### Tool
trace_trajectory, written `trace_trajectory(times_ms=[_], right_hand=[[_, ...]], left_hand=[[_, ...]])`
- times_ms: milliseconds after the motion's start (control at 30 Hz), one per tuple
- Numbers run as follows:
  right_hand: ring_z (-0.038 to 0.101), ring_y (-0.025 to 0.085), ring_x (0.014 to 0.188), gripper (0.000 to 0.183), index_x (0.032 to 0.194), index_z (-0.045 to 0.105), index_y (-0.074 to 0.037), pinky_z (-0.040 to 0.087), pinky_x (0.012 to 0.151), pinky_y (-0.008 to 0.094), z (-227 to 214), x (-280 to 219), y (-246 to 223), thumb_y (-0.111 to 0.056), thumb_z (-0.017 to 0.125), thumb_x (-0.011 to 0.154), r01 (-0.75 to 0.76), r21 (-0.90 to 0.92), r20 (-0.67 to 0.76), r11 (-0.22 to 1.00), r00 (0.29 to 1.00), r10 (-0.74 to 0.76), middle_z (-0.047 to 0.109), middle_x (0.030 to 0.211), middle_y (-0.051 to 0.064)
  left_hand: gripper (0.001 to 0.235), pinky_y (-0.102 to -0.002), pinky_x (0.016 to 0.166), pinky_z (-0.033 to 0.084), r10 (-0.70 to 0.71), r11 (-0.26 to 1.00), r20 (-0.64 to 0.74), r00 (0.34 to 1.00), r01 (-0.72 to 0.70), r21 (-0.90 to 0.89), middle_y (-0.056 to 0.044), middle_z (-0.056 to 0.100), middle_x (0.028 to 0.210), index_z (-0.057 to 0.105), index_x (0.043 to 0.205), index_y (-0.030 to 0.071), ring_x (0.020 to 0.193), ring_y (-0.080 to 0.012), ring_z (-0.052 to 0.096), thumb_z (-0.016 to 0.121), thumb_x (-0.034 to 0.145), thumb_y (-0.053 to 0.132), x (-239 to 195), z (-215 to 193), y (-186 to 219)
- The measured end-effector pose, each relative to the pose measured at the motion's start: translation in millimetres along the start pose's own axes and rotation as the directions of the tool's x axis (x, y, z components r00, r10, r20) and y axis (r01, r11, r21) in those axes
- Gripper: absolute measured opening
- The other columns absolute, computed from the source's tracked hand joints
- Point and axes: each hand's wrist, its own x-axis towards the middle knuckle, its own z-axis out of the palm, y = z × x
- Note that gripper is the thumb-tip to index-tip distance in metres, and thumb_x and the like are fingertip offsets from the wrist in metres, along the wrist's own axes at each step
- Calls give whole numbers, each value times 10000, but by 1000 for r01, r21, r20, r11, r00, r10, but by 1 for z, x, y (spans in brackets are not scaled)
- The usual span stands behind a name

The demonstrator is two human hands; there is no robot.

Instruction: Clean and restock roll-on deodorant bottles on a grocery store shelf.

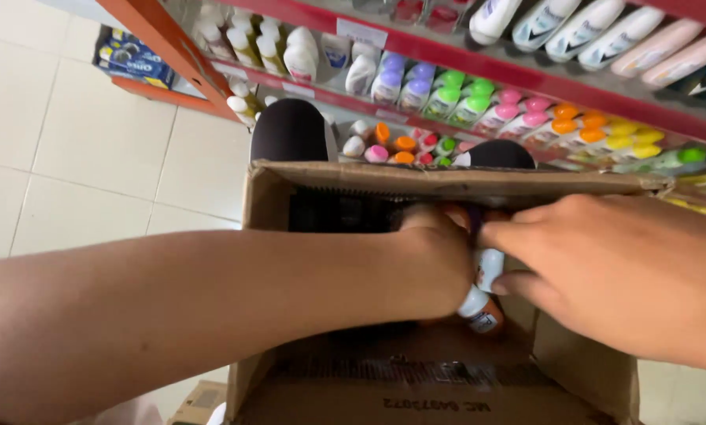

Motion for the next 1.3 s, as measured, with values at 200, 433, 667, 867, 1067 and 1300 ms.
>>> trace_trajectory(times_ms=[200,433,667,867,1067,1300], right_hand=[[741,258,903,280,1091,735,-45,574,754,421,112,85,56,-55,469,1007,309,-597,465,741,885,6,733,972,108],[724,334,968,267,1151,727,-129,569,842,440,58,101,8,-183,621,912,-293,-64,299,954,906,299,730,1087,192],[718,313,878,273,1105,737,-131,565,782,424,29,78,-2,-242,684,862,-236,-5,281,972,932,228,735,972,163],[713,295,800,295,1066,745,-133,561,731,410,-4,35,-14,-295,735,820,-217,-3,275,976,938,210,739,872,138],[722,273,719,379,1074,756,-158,564,680,386,-58,-25,-15,-310,788,728,-159,86,195,984,971,140,761,791,94],[771,159,880,663,1376,640,-45,627,798,307,-58,-82,64,-281,827,786,470,450,-437,759,858,-271,803,963,41]], left_hand=[[296,-467,863,531,-34,998,98,995,38,-45,-80,770,1017,773,984,205,968,-296,708,615,913,446,30,17,-18],[291,-449,886,523,-65,997,181,981,71,-29,-45,775,1044,778,1026,281,1007,-275,704,609,895,478,43,15,-33],[305,-431,909,516,-133,991,216,967,129,31,-10,780,1071,784,1069,357,1046,-254,700,603,878,510,25,-1,-29],[330,-416,929,510,-147,989,209,967,136,65,20,784,1094,789,1105,422,1080,-236,697,598,862,537,0,-17,-7],[587,-410,908,540,25,996,12,1000,-26,86,-157,734,1087,674,1182,108,1077,-277,708,683,905,626,-52,-36,15],[659,-375,887,568,119,804,-577,808,-420,-421,-197,682,1161,337,1328,21,1070,-235,720,736,879,292,-43,-35,44]])
